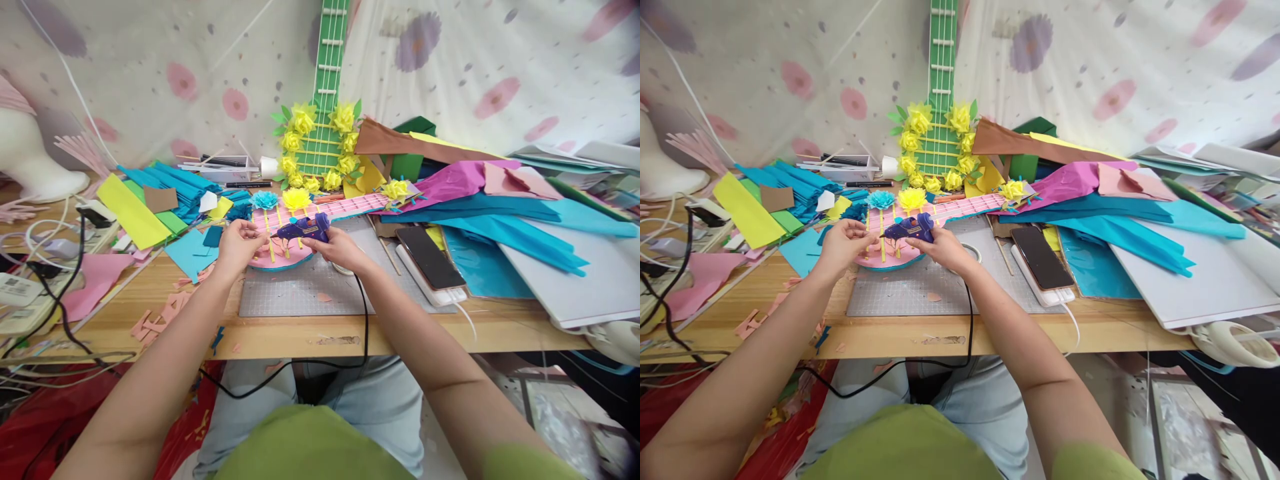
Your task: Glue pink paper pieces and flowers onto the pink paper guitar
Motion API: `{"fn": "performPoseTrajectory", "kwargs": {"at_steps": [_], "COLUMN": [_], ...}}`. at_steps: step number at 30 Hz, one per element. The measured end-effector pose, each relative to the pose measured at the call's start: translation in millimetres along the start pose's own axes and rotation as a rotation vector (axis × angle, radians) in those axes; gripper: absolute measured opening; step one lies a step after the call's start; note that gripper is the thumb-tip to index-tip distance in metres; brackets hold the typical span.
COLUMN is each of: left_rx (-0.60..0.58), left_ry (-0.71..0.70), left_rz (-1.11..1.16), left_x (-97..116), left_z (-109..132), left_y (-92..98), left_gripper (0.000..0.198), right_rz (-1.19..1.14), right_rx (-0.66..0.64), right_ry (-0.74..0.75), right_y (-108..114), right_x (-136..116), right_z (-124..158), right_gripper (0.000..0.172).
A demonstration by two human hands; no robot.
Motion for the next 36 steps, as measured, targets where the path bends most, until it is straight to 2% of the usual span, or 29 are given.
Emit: {"fn": "performPoseTrajectory", "kwargs": {"at_steps": [9,18,25,36], "left_rx": [-0.006,-0.008,-0.015,-0.048], "left_ry": [0.014,-0.006,-0.012,0.015], "left_rz": [0.023,-0.035,-0.034,0.019], "left_x": [-0.4,2.9,0.2,8.3], "left_z": [-2.7,1.4,-0.2,6.8], "left_y": [-1.4,0.0,-0.9,-3.6], "left_gripper": [0.032,0.029,0.031,0.030], "right_rz": [0.031,0.059,0.023,0.043], "right_rx": [-0.010,0.041,0.043,0.064], "right_ry": [0.040,0.049,0.098,0.052], "right_y": [-0.2,1.5,2.8,6.8], "right_x": [-5.5,-3.6,-11.2,-2.8], "right_z": [-0.3,-3.1,-3.6,-9.9], "right_gripper": [0.046,0.041,0.038,0.039]}}
Point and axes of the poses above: each hand's wrist, its own z-axis away from the middle knuckle, its own y-axis out of the back of the hand, x = y × z, the point moved 9 cm from there along -z, towards the middle knuckle, and after that the axes turned 14 degrees about x, right-handed, at the moved point
